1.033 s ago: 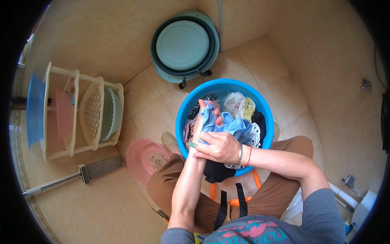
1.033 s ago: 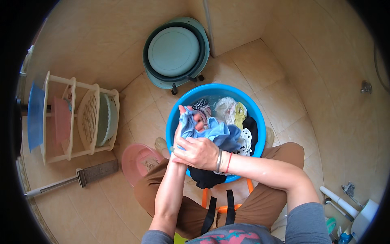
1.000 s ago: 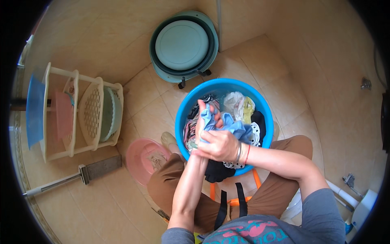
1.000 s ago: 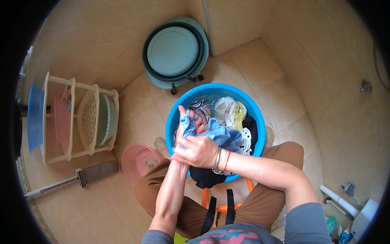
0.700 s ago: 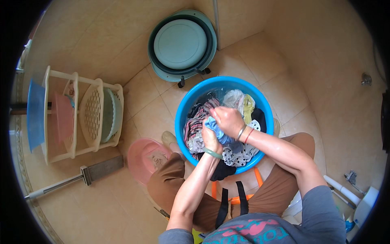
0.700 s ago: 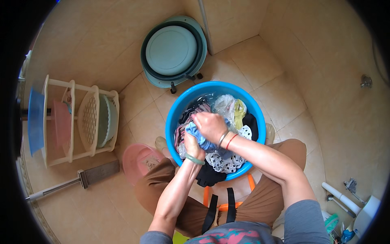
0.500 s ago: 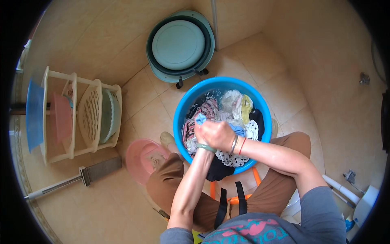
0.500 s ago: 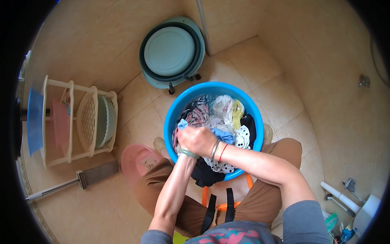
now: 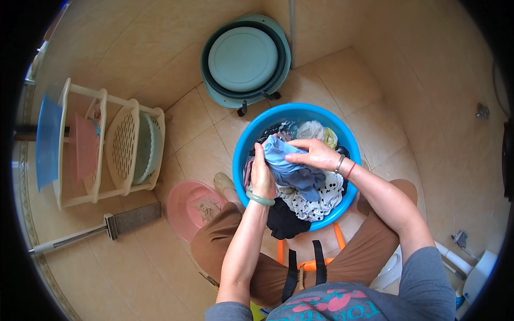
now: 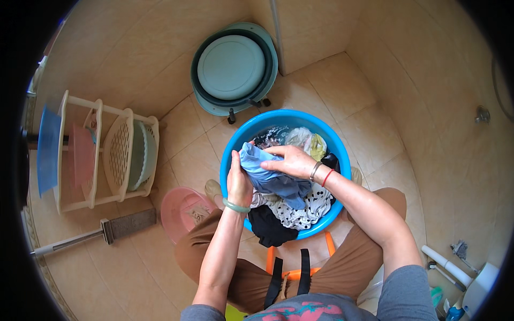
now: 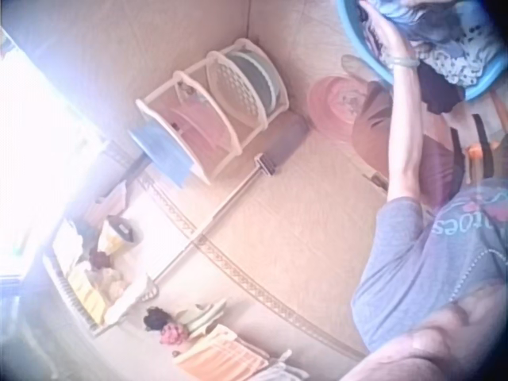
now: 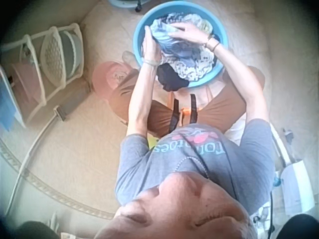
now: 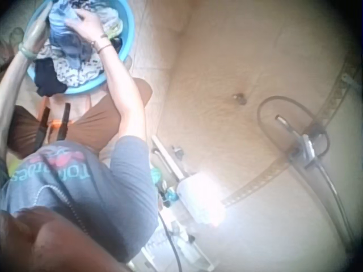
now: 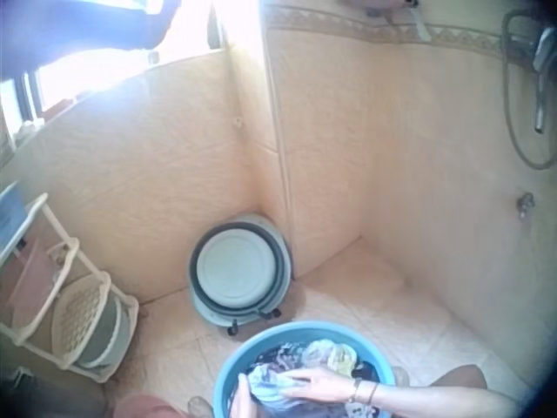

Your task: The person is sitting on a small stool and hand-washing a pile of clothes in a blue plastic basin filled with water. They repeatedly submerge, scrub, and wring out various garments, including a blue shirt and a patterned cloth, before placing them back into the basin.

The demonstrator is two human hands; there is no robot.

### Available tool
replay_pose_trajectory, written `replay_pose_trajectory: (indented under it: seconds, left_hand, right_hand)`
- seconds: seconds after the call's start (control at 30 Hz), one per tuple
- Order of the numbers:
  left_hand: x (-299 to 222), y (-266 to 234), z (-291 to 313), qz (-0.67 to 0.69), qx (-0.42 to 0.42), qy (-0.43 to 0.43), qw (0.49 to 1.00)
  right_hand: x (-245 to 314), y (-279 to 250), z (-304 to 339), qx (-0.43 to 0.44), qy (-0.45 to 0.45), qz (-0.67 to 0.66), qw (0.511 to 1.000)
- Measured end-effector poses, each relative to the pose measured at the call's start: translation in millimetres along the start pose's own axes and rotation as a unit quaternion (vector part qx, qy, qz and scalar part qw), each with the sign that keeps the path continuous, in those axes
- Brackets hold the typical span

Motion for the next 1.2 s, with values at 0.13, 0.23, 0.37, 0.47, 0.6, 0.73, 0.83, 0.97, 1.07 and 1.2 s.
replay_pose_trajectory:
  seconds: [0.13,0.23,0.37,0.47,0.6,0.73,0.83,0.97,1.07,1.2]
  left_hand:
    - [1,-5,1,0.002,0.021,0.015,1.000]
    - [-10,2,5,-0.163,-0.020,0.035,0.986]
    - [1,0,4,-0.362,-0.032,0.092,0.927]
    - [10,-3,4,-0.303,0.003,0.065,0.951]
    - [5,-15,2,-0.234,-0.006,0.020,0.972]
    - [-16,-21,5,-0.140,-0.029,0.043,0.989]
    - [-25,-25,9,-0.120,-0.036,0.015,0.992]
    - [-30,-33,11,-0.116,-0.024,0.008,0.993]
    - [-27,-38,8,-0.082,-0.022,-0.004,0.996]
    - [-28,-32,7,-0.041,-0.007,-0.018,0.999]
  right_hand:
    - [-1,-12,9,-0.063,0.032,-0.004,0.998]
    - [14,-14,21,-0.111,-0.025,-0.042,0.993]
    - [32,-4,29,-0.108,-0.083,-0.080,0.987]
    - [41,-3,31,-0.098,-0.111,-0.090,0.985]
    - [36,-17,28,-0.108,-0.087,-0.077,0.987]
    - [27,-39,23,-0.149,-0.068,-0.108,0.981]
    - [22,-45,23,-0.155,-0.055,-0.039,0.986]
    - [26,-43,22,-0.165,-0.083,-0.007,0.983]
    - [26,-40,21,-0.162,-0.081,0.008,0.983]
    - [19,-40,19,-0.163,-0.066,0.011,0.984]
Point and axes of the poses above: each hand's wrist, its own z-axis away from the middle knuckle, its own y-axis out of the palm, x = y × z, the point moved 5 cm from there along -z, towards the middle knuckle, and after that the axes turned 2 degrees about -z, right-handed, at the moved point
